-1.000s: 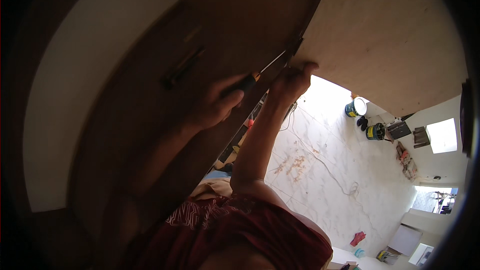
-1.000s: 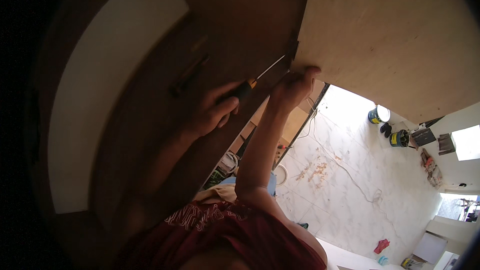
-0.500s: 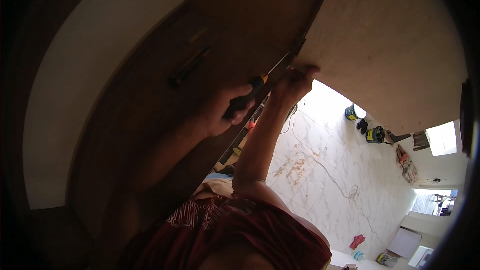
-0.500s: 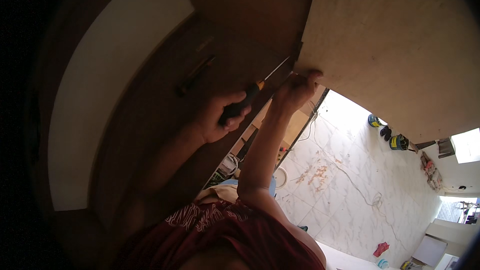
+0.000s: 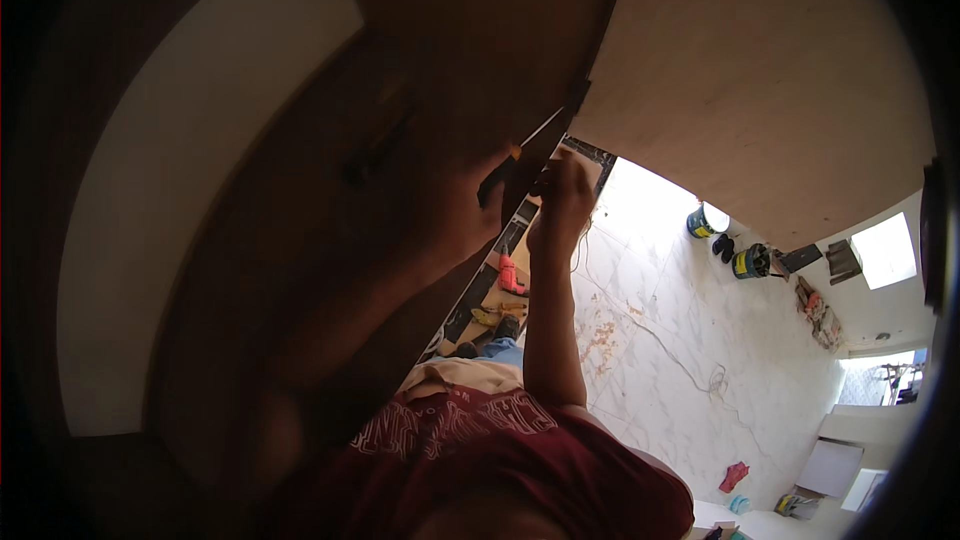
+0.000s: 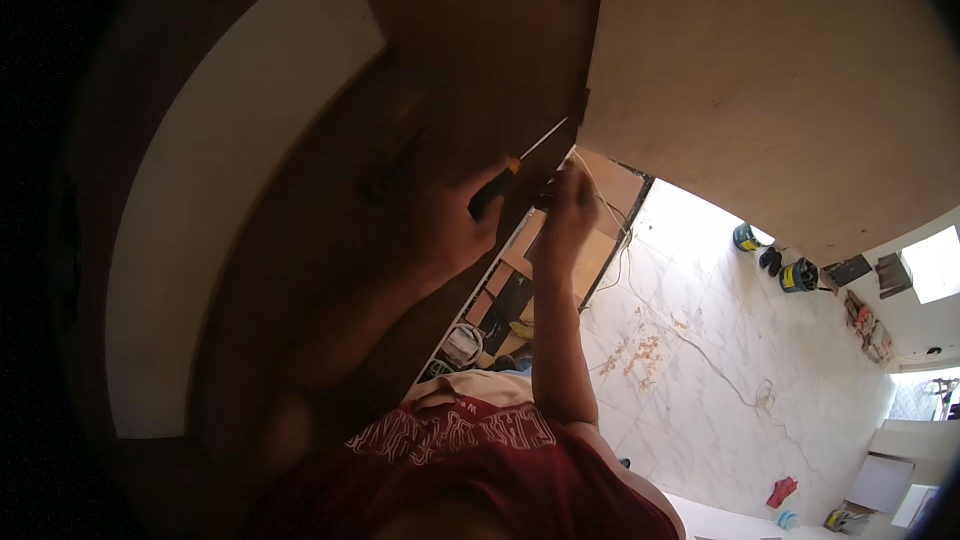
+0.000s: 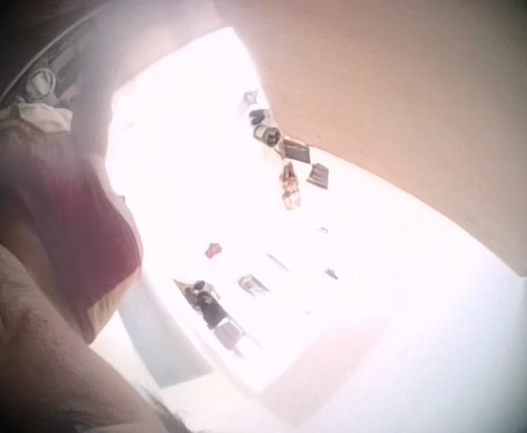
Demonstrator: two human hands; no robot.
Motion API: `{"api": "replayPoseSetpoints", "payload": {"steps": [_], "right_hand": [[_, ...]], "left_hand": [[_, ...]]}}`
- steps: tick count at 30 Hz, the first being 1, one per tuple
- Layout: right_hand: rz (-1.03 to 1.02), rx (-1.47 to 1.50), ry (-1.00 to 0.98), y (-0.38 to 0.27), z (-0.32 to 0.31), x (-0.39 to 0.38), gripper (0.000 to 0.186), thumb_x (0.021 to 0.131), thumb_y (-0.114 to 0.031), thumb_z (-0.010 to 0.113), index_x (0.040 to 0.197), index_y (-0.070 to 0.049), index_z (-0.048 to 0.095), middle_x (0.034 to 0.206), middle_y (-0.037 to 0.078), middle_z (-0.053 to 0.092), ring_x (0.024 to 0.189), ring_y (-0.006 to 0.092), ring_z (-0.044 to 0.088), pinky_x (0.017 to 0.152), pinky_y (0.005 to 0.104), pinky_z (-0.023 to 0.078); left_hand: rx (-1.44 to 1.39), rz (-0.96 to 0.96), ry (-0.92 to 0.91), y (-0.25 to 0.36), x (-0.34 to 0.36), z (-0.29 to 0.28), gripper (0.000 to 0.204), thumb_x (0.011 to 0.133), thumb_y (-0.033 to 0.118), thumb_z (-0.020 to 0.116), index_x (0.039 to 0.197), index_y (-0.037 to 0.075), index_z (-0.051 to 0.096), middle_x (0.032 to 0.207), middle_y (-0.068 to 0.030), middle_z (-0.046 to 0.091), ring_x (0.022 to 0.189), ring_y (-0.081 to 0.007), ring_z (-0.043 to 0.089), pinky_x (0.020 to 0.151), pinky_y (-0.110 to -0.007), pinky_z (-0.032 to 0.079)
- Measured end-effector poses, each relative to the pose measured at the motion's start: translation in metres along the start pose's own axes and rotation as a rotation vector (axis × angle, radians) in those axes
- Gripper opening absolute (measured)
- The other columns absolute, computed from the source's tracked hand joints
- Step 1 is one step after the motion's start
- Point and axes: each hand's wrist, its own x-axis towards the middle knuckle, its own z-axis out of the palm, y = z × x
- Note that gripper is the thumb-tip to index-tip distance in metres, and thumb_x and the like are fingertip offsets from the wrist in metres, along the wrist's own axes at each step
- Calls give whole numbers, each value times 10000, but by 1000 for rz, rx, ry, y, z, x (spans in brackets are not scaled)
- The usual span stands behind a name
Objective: The person installs wooden cabinet doors by securing hinges using a screwdriver and a hammer, testing the doors and handles, and tightening the hinges on an adjacent cabinet door with a screwdriver.
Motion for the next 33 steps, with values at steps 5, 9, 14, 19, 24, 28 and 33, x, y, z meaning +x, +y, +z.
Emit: {"api": "replayPoseSetpoints", "payload": {"steps": [5,9,14,19,24,28,33], "right_hand": [[58,-345,-394,-34,13,17,308,969,-295,648,908,6,667,706,42,619,634,97,569,575,257,454],[166,-68,-322,-19,19,19,276,951,-269,674,864,-8,662,729,35,639,602,83,562,535,245,431],[268,114,-288,-23,22,15,225,966,-240,655,858,-43,665,739,15,637,640,48,551,554,222,413],[156,54,-298,-12,21,20,272,983,-282,638,869,-36,666,751,9,649,641,60,560,565,218,420],[203,20,-237,-22,28,20,316,988,-305,624,856,-21,663,752,19,647,645,76,562,557,231,420],[202,-112,-335,-20,18,31,289,978,-274,634,844,-20,656,716,23,638,604,75,551,524,235,409],[113,-66,-255,-32,26,23,258,969,-246,650,831,-28,648,685,12,637,553,51,530,496,226,393]], "left_hand": [[-47,29,33,-5,-4,18,444,864,60,676,1304,46,619,1128,-184,685,999,-328,688,873,-382,555],[-1079,-769,-286,0,2,-2,472,934,158,656,1385,104,527,965,-130,673,762,-172,665,578,-286,525],[-920,-663,-342,4,-4,2,449,978,191,611,1401,99,494,886,-90,639,670,-119,609,518,-233,462],[-40,90,-25,9,-4,11,477,992,189,600,1439,103,458,877,-52,624,638,-80,557,510,-215,439],[-1895,-605,-577,-38,-18,10,502,958,115,639,1440,84,501,1014,-100,675,692,-116,620,611,-253,520],[-486,-514,-345,-5,-12,4,593,957,184,638,1502,86,426,1089,-149,686,804,-220,705,687,-298,565],[-1031,-549,-369,-19,-15,-3,546,968,151,609,1483,81,443,1063,-173,684,776,-283,703,673,-344,566]]}}
